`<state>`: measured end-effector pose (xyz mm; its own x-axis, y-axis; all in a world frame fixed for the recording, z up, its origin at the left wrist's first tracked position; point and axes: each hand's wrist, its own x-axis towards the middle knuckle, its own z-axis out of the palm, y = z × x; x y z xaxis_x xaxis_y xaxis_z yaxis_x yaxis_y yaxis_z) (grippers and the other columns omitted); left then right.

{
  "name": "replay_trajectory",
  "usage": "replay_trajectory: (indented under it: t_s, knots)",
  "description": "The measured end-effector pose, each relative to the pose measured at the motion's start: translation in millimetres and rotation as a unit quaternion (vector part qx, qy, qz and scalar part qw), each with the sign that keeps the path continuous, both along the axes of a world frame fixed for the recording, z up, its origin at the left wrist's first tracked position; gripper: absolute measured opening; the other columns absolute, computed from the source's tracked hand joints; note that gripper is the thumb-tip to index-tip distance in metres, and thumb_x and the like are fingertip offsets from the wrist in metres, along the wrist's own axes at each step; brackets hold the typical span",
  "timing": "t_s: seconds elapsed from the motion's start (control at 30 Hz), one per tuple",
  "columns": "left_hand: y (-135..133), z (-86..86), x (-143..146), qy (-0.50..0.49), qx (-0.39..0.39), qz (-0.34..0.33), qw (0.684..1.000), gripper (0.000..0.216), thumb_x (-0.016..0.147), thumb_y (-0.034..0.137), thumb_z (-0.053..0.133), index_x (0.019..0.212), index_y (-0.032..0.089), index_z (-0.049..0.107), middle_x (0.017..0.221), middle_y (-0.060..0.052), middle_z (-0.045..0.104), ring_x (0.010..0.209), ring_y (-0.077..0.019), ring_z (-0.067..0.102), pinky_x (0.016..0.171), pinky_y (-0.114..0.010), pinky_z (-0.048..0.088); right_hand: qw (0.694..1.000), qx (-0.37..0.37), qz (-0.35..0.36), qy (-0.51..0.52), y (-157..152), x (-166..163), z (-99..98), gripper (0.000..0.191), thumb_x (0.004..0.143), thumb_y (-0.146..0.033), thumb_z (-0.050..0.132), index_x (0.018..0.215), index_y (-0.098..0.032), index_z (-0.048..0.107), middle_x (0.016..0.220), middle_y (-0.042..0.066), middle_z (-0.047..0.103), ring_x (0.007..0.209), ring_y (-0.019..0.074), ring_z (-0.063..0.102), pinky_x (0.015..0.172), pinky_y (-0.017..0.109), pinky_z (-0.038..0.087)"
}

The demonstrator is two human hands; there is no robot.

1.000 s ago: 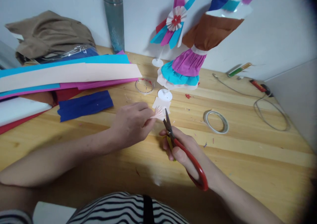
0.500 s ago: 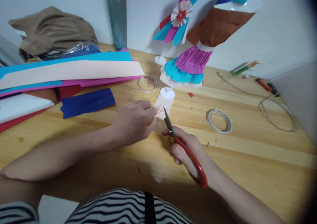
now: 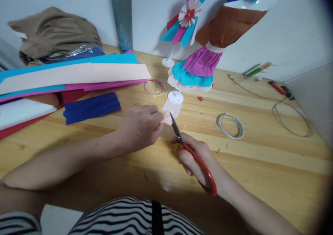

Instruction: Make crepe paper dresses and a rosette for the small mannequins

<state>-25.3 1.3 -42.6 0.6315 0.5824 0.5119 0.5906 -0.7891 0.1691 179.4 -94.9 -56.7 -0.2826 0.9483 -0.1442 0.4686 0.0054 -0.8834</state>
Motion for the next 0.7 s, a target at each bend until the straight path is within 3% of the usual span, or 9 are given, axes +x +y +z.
replay_trajectory:
  t_s: [0.43, 0.57, 0.7]
  knots:
    - [2, -0.2, 0, 0.011, -0.023, -0.002, 1.0, 0.023, 0.088, 0.018, 0.052, 0.067, 0.018, 0.063, 0.067, -0.001, 0.063, 0.061, -0.0134, 0.057, 0.053, -0.026, 0.032, 0.997, -0.063, -0.013, 0.031, 0, 3, 2.8, 0.048, 0.094, -0.066, 0.046, 0.093, -0.019, 0.056, 0.056, -0.006, 0.042, 0.044, 0.0088, 0.04, 0.041, 0.022, 0.032]
    - [4, 1.9, -2, 0.026, -0.05, -0.008, 0.998, 0.023, 0.09, 0.018, 0.053, 0.07, 0.017, 0.065, 0.069, 0.0, 0.065, 0.062, -0.0124, 0.057, 0.055, -0.025, 0.033, 0.988, -0.119, 0.008, 0.098, 1, 9, 9.3, 0.057, 0.091, -0.074, 0.045, 0.103, -0.019, 0.055, 0.068, -0.003, 0.047, 0.046, 0.0087, 0.046, 0.043, 0.022, 0.038]
    - [8, 0.2, -3, 0.019, -0.055, -0.018, 0.998, 0.025, 0.092, 0.018, 0.052, 0.07, 0.017, 0.066, 0.072, -0.001, 0.067, 0.064, -0.0129, 0.059, 0.056, -0.025, 0.035, 0.984, -0.13, 0.017, 0.122, 3, 13, 15.0, 0.064, 0.087, -0.08, 0.044, 0.103, -0.02, 0.056, 0.077, 0.001, 0.054, 0.053, 0.0111, 0.054, 0.049, 0.025, 0.045]
